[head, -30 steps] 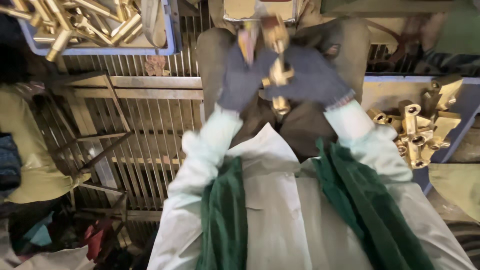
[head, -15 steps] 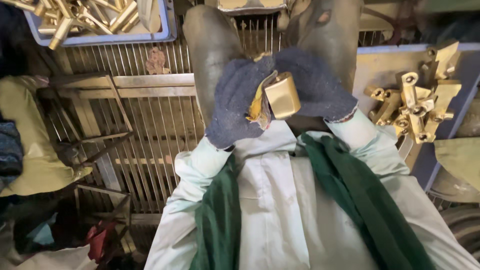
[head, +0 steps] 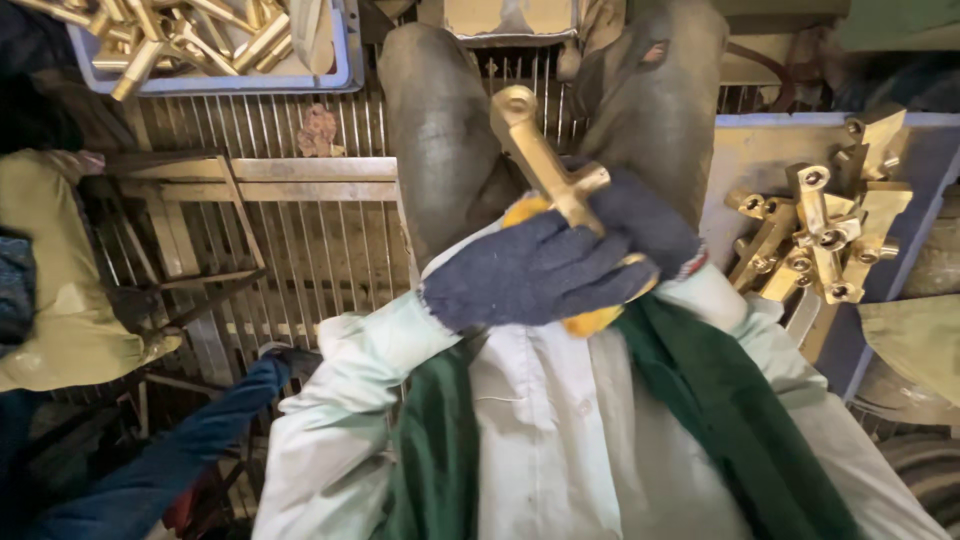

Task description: The person sits on the floor and uses a cloth to rub and polish brass-colored metal parts against a grinding wheel. They handle the parts one at a time, rotating them to polish different surfaces, and place finished pieces into a nearby tray.

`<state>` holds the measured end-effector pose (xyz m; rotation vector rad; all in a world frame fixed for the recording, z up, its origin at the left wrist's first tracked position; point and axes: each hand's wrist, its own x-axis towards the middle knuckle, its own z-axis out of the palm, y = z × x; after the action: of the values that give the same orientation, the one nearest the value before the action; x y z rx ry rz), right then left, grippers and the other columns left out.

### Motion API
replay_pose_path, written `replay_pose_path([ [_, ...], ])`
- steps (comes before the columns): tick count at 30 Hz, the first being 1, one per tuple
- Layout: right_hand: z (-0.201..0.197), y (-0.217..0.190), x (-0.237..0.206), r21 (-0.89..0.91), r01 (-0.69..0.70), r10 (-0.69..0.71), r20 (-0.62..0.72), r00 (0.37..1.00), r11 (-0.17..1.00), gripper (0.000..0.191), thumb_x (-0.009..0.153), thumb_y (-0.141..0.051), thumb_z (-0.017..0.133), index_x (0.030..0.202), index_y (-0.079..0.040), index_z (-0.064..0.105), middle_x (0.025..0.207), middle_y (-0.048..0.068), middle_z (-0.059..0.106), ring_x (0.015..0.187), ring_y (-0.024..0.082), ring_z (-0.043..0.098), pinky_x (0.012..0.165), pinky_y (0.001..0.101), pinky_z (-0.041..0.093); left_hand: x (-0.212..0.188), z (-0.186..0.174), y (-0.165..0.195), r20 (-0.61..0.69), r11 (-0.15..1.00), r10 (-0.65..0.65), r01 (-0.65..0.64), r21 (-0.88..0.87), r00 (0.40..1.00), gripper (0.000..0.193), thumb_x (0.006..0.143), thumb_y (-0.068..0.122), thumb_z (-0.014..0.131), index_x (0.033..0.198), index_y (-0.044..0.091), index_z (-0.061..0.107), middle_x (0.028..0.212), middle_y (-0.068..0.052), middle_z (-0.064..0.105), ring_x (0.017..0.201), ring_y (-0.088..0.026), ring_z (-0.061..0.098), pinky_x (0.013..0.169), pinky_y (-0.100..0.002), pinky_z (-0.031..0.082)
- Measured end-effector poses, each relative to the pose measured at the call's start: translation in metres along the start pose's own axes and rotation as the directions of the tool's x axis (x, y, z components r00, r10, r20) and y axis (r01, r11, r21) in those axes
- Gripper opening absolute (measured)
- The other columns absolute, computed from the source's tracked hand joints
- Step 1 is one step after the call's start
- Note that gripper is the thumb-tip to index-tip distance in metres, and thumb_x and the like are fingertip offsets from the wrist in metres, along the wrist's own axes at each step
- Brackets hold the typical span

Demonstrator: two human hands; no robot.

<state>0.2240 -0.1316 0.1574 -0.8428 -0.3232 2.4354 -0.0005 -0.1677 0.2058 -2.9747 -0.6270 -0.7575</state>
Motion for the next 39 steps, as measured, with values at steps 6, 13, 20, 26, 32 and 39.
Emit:
replay_pose_path([
  [6, 0.008, 0.012, 0.0, -0.56, 0.096, -0.214, -0.149, 0.965, 0.823, 0.065, 0.067, -0.008, 0.089, 0.121, -0.004, 0.054, 0.109, 0.012, 0.072, 0.095, 0.018, 0.074, 0.08, 0.0362, 0.065, -0.057, 0.031, -0.013, 0.181, 0.323, -0.825, 0.71, -0.626, 0.535, 0.029, 0.098, 0.001, 0.067, 0.126, 0.009, 0.064, 0.128, -0.013, 0.071, 0.106, -0.02, 0.072, 0.091, -0.034, 0.059],
  [13, 0.005, 0.003, 0.019, -0.861, 0.295, -0.427, 0.101, 0.899, 0.416, 0.063, 0.073, -0.011, 0.095, 0.126, -0.003, 0.06, 0.124, 0.011, 0.065, 0.115, 0.019, 0.065, 0.099, 0.038, 0.056, -0.02, 0.049, -0.034, 0.38, -0.241, -0.825, 0.348, -0.906, 0.419, 0.058, 0.083, -0.001, 0.084, 0.136, -0.001, 0.058, 0.117, -0.009, 0.07, 0.106, -0.014, 0.068, 0.09, -0.03, 0.06],
  [20, -0.011, -0.023, 0.057, -0.964, 0.258, -0.415, 0.21, 0.885, 0.062, 0.069, 0.079, -0.023, 0.093, 0.133, -0.001, 0.057, 0.127, 0.011, 0.067, 0.115, 0.022, 0.066, 0.101, 0.0369, 0.053, -0.003, 0.048, -0.06, 0.081, 0.222, -0.821, 0.447, -0.867, 0.565, 0.078, 0.084, 0.012, 0.097, 0.148, 0.002, 0.055, 0.127, -0.008, 0.063, 0.12, -0.018, 0.061, 0.108, -0.033, 0.051],
  [26, -0.028, -0.028, 0.097, -0.827, 0.291, -0.391, 0.095, 0.916, 0.482, 0.064, 0.084, -0.029, 0.09, 0.133, -0.003, 0.058, 0.124, 0.009, 0.071, 0.113, 0.019, 0.072, 0.099, 0.0343, 0.061, -0.013, 0.102, -0.109, 0.137, 0.098, -0.87, 0.438, -0.894, 0.474, 0.072, 0.077, 0.02, 0.099, 0.136, 0.0, 0.061, 0.126, -0.009, 0.066, 0.118, -0.018, 0.064, 0.104, -0.034, 0.055],
  [32, -0.04, -0.038, 0.131, -0.958, 0.134, -0.456, 0.005, 0.89, 0.252, 0.057, 0.08, -0.031, 0.092, 0.12, -0.002, 0.066, 0.11, 0.008, 0.075, 0.1, 0.015, 0.072, 0.087, 0.0319, 0.059, -0.022, 0.135, -0.159, 0.237, -0.041, -0.799, 0.343, -0.939, 0.553, 0.036, 0.093, 0.009, 0.088, 0.12, -0.005, 0.068, 0.107, -0.009, 0.076, 0.099, -0.015, 0.072, 0.092, -0.033, 0.062],
  [39, -0.038, -0.045, 0.15, -0.888, 0.192, -0.357, 0.033, 0.933, 0.417, 0.045, 0.083, -0.024, 0.087, 0.118, -0.002, 0.07, 0.115, 0.007, 0.076, 0.106, 0.014, 0.071, 0.095, 0.0312, 0.057, -0.013, 0.157, -0.172, 0.302, -0.205, -0.876, 0.277, -0.939, 0.377, 0.03, 0.093, 0.007, 0.078, 0.119, -0.003, 0.067, 0.103, -0.004, 0.075, 0.092, -0.01, 0.07, 0.084, -0.029, 0.06],
])
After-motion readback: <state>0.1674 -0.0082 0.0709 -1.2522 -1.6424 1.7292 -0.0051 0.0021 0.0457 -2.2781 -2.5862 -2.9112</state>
